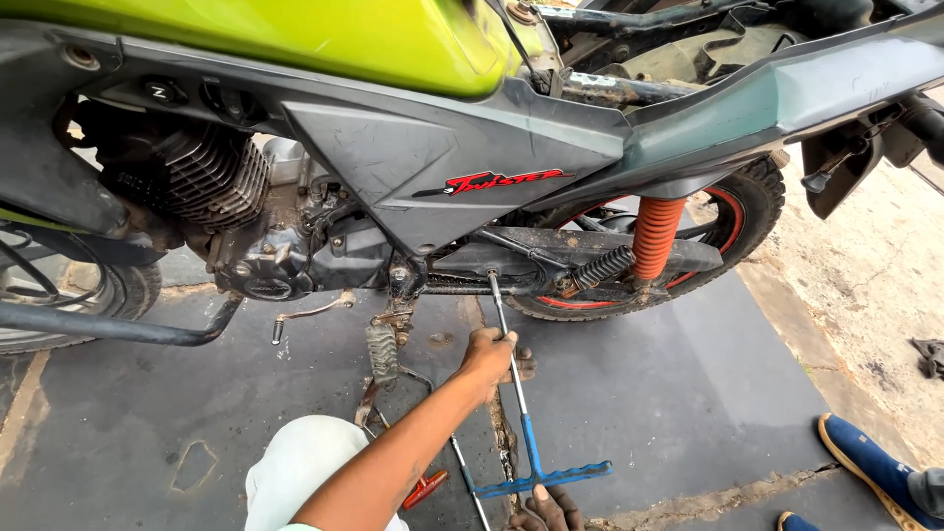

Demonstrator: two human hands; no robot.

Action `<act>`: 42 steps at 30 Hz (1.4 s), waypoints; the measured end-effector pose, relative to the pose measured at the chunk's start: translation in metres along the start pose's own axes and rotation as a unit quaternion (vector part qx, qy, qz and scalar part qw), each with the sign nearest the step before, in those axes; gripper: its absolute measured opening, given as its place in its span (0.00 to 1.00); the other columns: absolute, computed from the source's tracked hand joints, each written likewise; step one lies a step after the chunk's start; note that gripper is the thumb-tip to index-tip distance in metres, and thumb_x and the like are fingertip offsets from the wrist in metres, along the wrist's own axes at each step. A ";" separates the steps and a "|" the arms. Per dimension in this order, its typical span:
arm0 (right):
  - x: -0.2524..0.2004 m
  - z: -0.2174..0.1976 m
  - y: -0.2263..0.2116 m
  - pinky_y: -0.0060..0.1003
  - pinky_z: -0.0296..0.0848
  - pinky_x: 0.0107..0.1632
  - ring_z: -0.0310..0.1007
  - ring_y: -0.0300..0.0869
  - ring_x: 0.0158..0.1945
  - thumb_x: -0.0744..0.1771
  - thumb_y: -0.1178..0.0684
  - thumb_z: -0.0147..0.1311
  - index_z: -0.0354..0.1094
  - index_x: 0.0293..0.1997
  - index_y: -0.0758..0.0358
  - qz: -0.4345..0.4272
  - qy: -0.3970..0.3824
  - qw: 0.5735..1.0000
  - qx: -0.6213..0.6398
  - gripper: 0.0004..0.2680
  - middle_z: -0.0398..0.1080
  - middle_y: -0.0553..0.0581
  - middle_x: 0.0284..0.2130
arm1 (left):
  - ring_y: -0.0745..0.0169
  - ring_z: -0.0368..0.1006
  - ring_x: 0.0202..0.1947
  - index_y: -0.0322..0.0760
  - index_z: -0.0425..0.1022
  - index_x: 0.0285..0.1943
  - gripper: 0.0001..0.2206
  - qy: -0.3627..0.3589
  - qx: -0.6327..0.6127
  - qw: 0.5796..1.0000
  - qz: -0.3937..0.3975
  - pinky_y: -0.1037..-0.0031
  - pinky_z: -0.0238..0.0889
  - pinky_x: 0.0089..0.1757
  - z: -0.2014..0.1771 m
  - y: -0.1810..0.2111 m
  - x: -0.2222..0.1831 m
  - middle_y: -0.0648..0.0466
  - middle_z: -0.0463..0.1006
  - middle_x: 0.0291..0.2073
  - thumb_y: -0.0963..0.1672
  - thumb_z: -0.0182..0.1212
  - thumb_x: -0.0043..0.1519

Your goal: The person kneels beside a motorcycle and uses a T-handle socket wrench to loosen bolts on the rear wheel and swingarm area, repositioning the wrench on different bolts. They then pull a plastic side cover free from the bike and use a screwdriver on it while holding the panel.

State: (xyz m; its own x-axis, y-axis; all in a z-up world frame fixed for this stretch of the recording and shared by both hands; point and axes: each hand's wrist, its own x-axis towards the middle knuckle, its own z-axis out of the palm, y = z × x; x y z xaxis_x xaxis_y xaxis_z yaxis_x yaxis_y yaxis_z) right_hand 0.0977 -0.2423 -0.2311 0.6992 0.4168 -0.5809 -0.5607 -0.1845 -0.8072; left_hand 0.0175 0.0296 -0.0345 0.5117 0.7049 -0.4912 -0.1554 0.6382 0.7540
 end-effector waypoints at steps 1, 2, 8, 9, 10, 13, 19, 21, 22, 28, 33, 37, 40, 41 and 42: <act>-0.027 0.024 -0.041 0.41 0.79 0.34 0.72 0.44 0.22 0.65 0.58 0.57 0.61 0.57 0.70 0.063 0.007 0.998 0.022 0.16 0.70 0.59 0.23 | 0.48 0.81 0.35 0.25 0.66 0.52 0.10 -0.001 -0.001 1.000 0.000 0.58 0.82 0.38 0.000 0.001 0.001 0.43 0.78 0.37 0.42 0.49 0.70; -0.040 0.028 -0.057 0.41 0.79 0.34 0.72 0.44 0.22 0.65 0.58 0.57 0.61 0.57 0.70 0.063 0.007 0.998 0.019 0.16 0.70 0.59 0.23 | 0.48 0.81 0.35 0.25 0.66 0.52 0.10 0.000 -0.003 1.000 0.000 0.58 0.82 0.38 0.000 0.003 0.000 0.43 0.78 0.37 0.42 0.49 0.70; -0.080 0.045 -0.086 0.49 0.84 0.44 0.81 0.54 0.38 0.65 0.60 0.58 0.58 0.63 0.68 0.023 0.030 0.997 -0.061 0.19 0.76 0.71 0.34 | 0.47 0.82 0.34 0.25 0.65 0.54 0.11 -0.001 0.001 1.000 -0.002 0.59 0.83 0.38 0.005 0.010 -0.004 0.43 0.78 0.37 0.42 0.48 0.71; -0.074 0.040 -0.081 0.48 0.85 0.44 0.82 0.55 0.40 0.65 0.59 0.59 0.61 0.63 0.68 -0.009 0.010 0.996 -0.091 0.19 0.77 0.71 0.36 | 0.47 0.82 0.34 0.25 0.65 0.54 0.11 -0.001 -0.004 1.000 -0.004 0.59 0.83 0.38 0.005 0.011 -0.005 0.43 0.78 0.37 0.42 0.48 0.71; -0.069 0.035 -0.077 0.47 0.86 0.44 0.83 0.55 0.41 0.65 0.58 0.59 0.65 0.64 0.69 -0.041 -0.010 0.992 -0.121 0.19 0.79 0.72 0.37 | 0.47 0.82 0.34 0.26 0.65 0.55 0.11 0.000 -0.010 1.000 -0.005 0.59 0.83 0.37 0.005 0.011 -0.005 0.43 0.78 0.37 0.42 0.48 0.71; -0.085 0.038 -0.090 0.41 0.81 0.47 0.83 0.47 0.45 0.65 0.57 0.59 0.69 0.61 0.71 -0.105 -0.021 0.983 -0.150 0.17 0.81 0.63 0.40 | 0.46 0.81 0.33 0.28 0.64 0.56 0.10 0.013 -0.025 1.000 -0.009 0.59 0.82 0.37 0.007 0.014 -0.009 0.42 0.78 0.37 0.41 0.50 0.70; -0.089 0.044 -0.082 0.42 0.83 0.41 0.85 0.49 0.42 0.63 0.58 0.63 0.75 0.52 0.72 -0.212 0.003 0.954 -0.212 0.14 0.78 0.68 0.39 | 0.52 0.80 0.33 0.37 0.60 0.69 0.20 0.066 -0.035 0.996 0.051 0.61 0.81 0.37 0.005 0.030 0.000 0.45 0.77 0.38 0.39 0.54 0.67; -0.088 0.043 -0.079 0.42 0.83 0.38 0.85 0.48 0.41 0.62 0.59 0.63 0.76 0.50 0.72 -0.248 -0.006 0.946 -0.207 0.13 0.75 0.67 0.41 | 0.54 0.80 0.34 0.40 0.58 0.72 0.23 0.078 -0.038 0.994 0.061 0.63 0.82 0.37 0.004 0.042 0.002 0.46 0.77 0.38 0.40 0.54 0.67; -0.088 0.042 -0.078 0.42 0.84 0.35 0.85 0.48 0.39 0.62 0.60 0.63 0.77 0.48 0.73 -0.284 -0.016 0.937 -0.201 0.12 0.72 0.66 0.44 | 0.56 0.80 0.34 0.44 0.57 0.75 0.25 0.090 -0.042 0.992 0.072 0.64 0.82 0.37 0.004 0.048 0.003 0.48 0.77 0.38 0.40 0.55 0.67; -0.110 0.042 -0.102 0.35 0.82 0.40 0.85 0.41 0.39 0.61 0.62 0.64 0.82 0.45 0.53 -0.485 -0.067 0.775 -0.399 0.12 0.70 0.61 0.48 | 0.55 0.76 0.31 0.58 0.43 0.79 0.30 0.098 -0.059 0.993 0.038 0.64 0.78 0.35 0.029 0.053 -0.042 0.45 0.76 0.39 0.43 0.49 0.69; -0.102 0.038 -0.100 0.37 0.81 0.37 0.81 0.38 0.30 0.58 0.68 0.64 0.83 0.43 0.51 -0.566 -0.062 0.692 -0.444 0.16 0.69 0.64 0.47 | 0.56 0.72 0.33 0.50 0.43 0.77 0.25 0.178 0.178 0.968 -0.007 0.65 0.69 0.30 0.048 -0.057 -0.029 0.50 0.70 0.47 0.54 0.41 0.73; -0.107 0.039 -0.100 0.38 0.80 0.43 0.82 0.41 0.38 0.57 0.66 0.66 0.77 0.45 0.56 -0.616 -0.021 0.711 -0.339 0.15 0.71 0.63 0.43 | 0.66 0.68 0.24 0.39 0.69 0.55 0.21 0.156 0.087 0.977 -0.117 0.73 0.63 0.23 0.057 -0.024 -0.072 0.55 0.73 0.34 0.56 0.38 0.72; -0.081 0.026 -0.086 0.42 0.85 0.38 0.83 0.48 0.30 0.58 0.69 0.63 0.60 0.53 0.72 -0.212 0.014 0.977 -0.005 0.20 0.76 0.71 0.27 | 0.67 0.60 0.22 0.42 0.66 0.47 0.18 0.125 -0.004 0.984 -0.124 0.75 0.57 0.22 0.057 -0.017 -0.077 0.56 0.65 0.29 0.56 0.40 0.72; -0.083 0.028 -0.093 0.42 0.85 0.38 0.83 0.48 0.30 0.58 0.69 0.63 0.60 0.53 0.72 -0.213 0.012 0.977 -0.003 0.20 0.76 0.71 0.27 | 0.67 0.60 0.22 0.42 0.66 0.47 0.18 0.126 -0.004 0.985 -0.121 0.75 0.57 0.22 0.056 -0.015 -0.077 0.56 0.65 0.29 0.56 0.40 0.72; -0.084 0.031 -0.100 0.42 0.79 0.35 0.74 0.46 0.27 0.61 0.63 0.63 0.61 0.59 0.67 -0.050 0.038 0.998 0.004 0.21 0.71 0.66 0.25 | 0.69 0.59 0.21 0.42 0.66 0.47 0.18 0.118 -0.012 0.984 -0.132 0.76 0.54 0.21 0.056 -0.012 -0.076 0.57 0.64 0.28 0.56 0.39 0.72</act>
State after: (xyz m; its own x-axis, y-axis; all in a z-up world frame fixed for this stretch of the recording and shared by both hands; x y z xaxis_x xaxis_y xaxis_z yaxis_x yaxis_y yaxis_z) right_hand 0.0815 -0.2316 -0.0990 0.7832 0.3649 -0.5035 -0.4892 -0.1381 -0.8612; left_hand 0.0273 -0.0495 0.0179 0.3262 0.5643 -0.7584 -0.0648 0.8138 0.5776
